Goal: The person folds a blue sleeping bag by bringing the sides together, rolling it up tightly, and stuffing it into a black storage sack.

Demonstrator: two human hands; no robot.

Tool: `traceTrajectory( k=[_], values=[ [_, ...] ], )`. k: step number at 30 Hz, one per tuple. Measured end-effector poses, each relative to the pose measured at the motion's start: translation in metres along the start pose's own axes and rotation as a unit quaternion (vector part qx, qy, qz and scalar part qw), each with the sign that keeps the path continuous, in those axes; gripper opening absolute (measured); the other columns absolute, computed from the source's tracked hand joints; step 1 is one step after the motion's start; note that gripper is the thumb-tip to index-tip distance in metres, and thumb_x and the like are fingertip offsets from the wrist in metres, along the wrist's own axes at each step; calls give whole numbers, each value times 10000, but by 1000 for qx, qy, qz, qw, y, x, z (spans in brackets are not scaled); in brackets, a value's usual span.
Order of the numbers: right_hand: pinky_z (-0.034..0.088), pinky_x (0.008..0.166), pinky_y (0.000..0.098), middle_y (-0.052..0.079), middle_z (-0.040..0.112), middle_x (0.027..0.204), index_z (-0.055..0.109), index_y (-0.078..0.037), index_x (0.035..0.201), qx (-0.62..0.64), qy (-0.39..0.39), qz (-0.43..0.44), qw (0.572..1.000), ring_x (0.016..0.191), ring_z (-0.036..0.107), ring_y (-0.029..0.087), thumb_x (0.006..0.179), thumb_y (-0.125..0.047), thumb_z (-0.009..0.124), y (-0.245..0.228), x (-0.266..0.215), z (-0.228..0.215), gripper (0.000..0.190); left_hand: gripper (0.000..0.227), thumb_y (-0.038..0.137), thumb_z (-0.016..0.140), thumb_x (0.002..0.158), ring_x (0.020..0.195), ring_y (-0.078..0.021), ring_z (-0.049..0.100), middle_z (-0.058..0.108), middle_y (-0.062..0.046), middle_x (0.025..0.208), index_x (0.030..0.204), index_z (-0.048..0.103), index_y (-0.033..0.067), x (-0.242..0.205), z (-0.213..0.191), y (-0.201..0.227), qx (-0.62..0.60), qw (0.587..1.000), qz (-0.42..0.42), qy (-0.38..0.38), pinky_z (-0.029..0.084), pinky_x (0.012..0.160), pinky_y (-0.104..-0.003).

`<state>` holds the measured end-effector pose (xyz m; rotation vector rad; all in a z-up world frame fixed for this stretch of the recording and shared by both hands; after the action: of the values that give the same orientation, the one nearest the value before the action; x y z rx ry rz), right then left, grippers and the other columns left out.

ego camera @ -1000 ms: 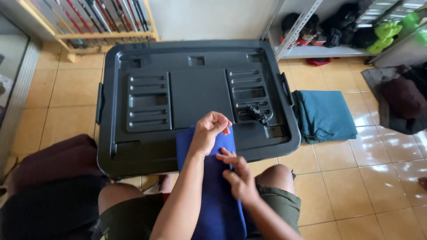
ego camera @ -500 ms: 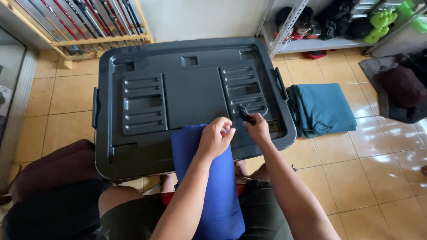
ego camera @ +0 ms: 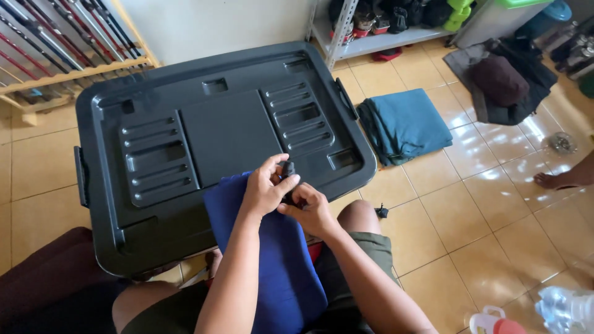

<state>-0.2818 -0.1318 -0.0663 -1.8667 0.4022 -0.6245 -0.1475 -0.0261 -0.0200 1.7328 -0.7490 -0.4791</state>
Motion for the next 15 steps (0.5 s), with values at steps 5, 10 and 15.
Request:
traceTrajectory(
  k=[5, 10, 15],
  values=[
    [500, 641, 332, 39, 527, 725, 599, -128, 757, -63, -62, -84, 993, 660, 612, 222, 815, -294, 903, -37, 2, -18, 351, 459, 199, 815, 832, 634, -143, 667, 741, -70, 807, 1271, 703, 130, 4, 3, -14, -68, 997, -5, 33, 545, 586, -290],
    [495, 683, 331, 23, 518, 764, 601, -122, 745, -34, -58, -145, 987, 697, 590, 232, 803, -231, 907, -59, 13, -26, 330, 418, 197, 831, 844, 655, -121, 675, 744, -59, 794, 1247, 730, 145, 10, 5, -23, -112, 993, -9, 32, 566, 609, -283],
    [498, 701, 336, 84, 604, 890, 611, -84, 767, -42, 57, -181, 981, 746, 613, 231, 811, -155, 907, -57, 16, -32, 308, 378, 165, 833, 891, 716, -106, 679, 724, -60, 821, 1249, 728, 108, 12, 6, -32, -216, 976, 9, 38, 598, 693, -261]
  ],
)
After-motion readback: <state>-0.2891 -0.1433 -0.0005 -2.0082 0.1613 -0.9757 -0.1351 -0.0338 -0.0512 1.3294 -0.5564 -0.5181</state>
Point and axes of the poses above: each hand's wrist, its own x-axis towards the middle knuckle, its own z-axis out of the palm, y = z × x, the point moved 1 cm from there along x, towards the middle knuckle
